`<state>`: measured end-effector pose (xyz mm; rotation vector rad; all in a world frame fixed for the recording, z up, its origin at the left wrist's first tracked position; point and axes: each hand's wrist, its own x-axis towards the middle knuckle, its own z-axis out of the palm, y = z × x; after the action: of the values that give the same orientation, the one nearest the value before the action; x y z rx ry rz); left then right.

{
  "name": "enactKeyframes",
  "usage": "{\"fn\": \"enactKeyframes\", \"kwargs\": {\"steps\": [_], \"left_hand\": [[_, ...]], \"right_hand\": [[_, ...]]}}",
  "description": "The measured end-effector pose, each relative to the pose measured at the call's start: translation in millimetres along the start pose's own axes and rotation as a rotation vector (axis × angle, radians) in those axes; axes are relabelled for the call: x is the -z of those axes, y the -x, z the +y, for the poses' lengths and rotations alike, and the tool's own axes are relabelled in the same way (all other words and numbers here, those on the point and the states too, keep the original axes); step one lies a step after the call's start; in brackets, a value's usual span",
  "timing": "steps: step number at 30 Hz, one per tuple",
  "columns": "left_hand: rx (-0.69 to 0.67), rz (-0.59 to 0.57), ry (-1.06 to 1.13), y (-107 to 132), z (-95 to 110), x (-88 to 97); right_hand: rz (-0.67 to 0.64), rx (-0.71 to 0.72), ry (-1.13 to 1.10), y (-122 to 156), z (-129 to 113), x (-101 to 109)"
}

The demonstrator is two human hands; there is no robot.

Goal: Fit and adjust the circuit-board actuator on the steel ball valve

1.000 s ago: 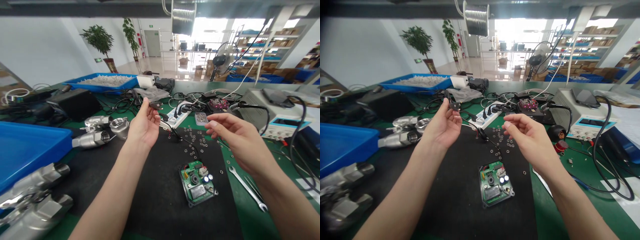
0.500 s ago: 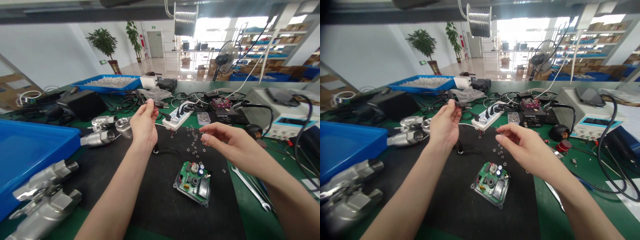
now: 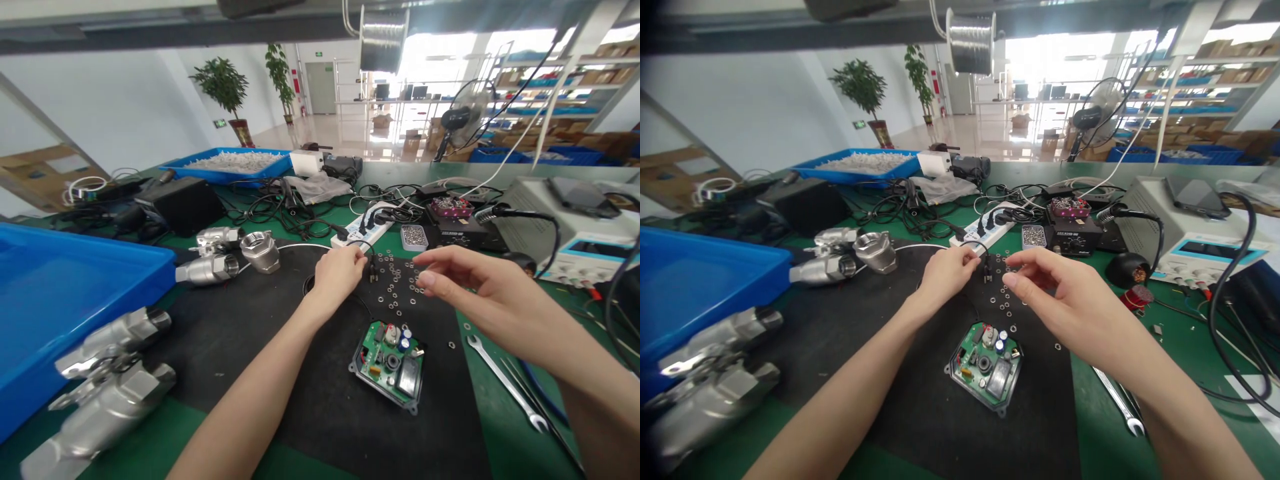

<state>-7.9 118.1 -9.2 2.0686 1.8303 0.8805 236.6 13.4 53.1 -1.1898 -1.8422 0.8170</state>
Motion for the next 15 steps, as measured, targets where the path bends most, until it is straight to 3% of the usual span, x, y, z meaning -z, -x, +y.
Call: {"fn": "enactKeyframes", "kwargs": {"steps": [5, 10, 15], "left_hand": [[-0.036, -0.002, -0.142, 10, 17, 8.4], [-0.127, 0.064, -0.152, 19, 39, 33.2], [-0.237, 0.125, -0.105, 23, 53, 60.2]], "right_hand": [[0.075, 0.047, 0.045, 3, -3, 8], [0.174, 0.119, 0.124, 11, -13, 24], [0.18, 0.131, 0.129, 18, -18, 33]]}}
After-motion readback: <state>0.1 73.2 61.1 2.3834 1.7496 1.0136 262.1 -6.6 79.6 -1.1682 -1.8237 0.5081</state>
